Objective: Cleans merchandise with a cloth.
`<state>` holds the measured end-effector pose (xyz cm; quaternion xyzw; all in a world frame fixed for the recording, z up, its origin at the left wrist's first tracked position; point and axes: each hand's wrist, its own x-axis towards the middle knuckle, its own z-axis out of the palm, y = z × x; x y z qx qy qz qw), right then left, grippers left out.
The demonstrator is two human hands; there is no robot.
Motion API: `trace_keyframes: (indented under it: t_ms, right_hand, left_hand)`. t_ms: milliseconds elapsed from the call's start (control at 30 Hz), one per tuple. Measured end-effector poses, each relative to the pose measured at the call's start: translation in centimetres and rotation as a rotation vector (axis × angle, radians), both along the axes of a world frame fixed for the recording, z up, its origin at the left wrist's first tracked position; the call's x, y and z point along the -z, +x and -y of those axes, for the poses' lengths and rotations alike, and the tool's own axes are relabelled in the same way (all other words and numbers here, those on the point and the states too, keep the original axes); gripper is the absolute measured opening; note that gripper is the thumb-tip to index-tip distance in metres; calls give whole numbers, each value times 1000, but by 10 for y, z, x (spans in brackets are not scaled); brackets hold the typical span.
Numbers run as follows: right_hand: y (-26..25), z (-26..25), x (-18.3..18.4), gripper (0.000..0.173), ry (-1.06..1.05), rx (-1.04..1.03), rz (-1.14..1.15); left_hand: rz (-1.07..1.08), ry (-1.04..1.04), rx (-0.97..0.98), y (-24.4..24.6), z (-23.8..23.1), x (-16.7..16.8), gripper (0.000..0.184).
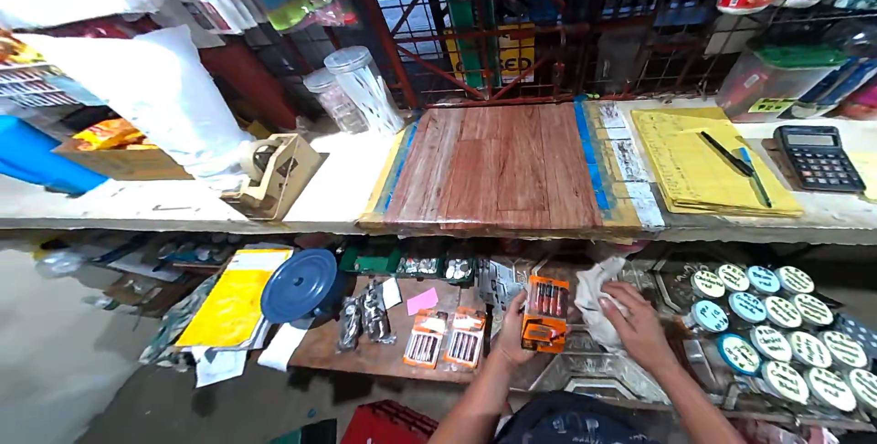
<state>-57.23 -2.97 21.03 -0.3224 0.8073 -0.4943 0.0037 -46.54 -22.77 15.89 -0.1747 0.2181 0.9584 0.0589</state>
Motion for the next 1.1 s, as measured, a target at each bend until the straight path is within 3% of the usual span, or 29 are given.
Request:
trace_keyframes:
  t_ms: [100, 233, 300, 433, 533, 600, 767, 900, 1033, 1100]
  right_hand:
    - [7, 39, -13, 31, 195, -205, -81]
    - [1, 71, -10, 35, 456, -409, 74]
    - [-13, 72, -2, 38, 448, -465, 212]
    - [-35, 52, 13, 37, 552, -421, 280]
    - [-30, 47, -1, 34, 427, -249, 232]
    - [-14, 57, -12, 33, 367, -271, 127]
    - [26, 93, -9, 37, 679, -392, -86]
    - [49, 91, -6, 36, 667, -447, -67]
    - [61, 77, 10, 27, 471, -469, -152]
    - [50, 64, 12, 26, 523, -510, -103]
  left_hand:
    - [40, -120, 51, 5, -4, -10, 75]
    - [146, -274, 80, 13, -4, -13, 65]
    - [185, -236, 44, 18, -1, -10, 66]
    - [134, -52, -37, 25, 4, -6, 72]
    - [138, -70, -34, 23, 7, -5, 73]
    - [223, -138, -21, 19, 0, -12, 70]
    - [388, -146, -123, 6, -14, -26, 64]
    - [418, -34, -264, 4, -12, -31, 60]
    - [254, 18, -417, 3, -7, -28, 61]
    - [193, 10, -424, 6, 2, -18, 65]
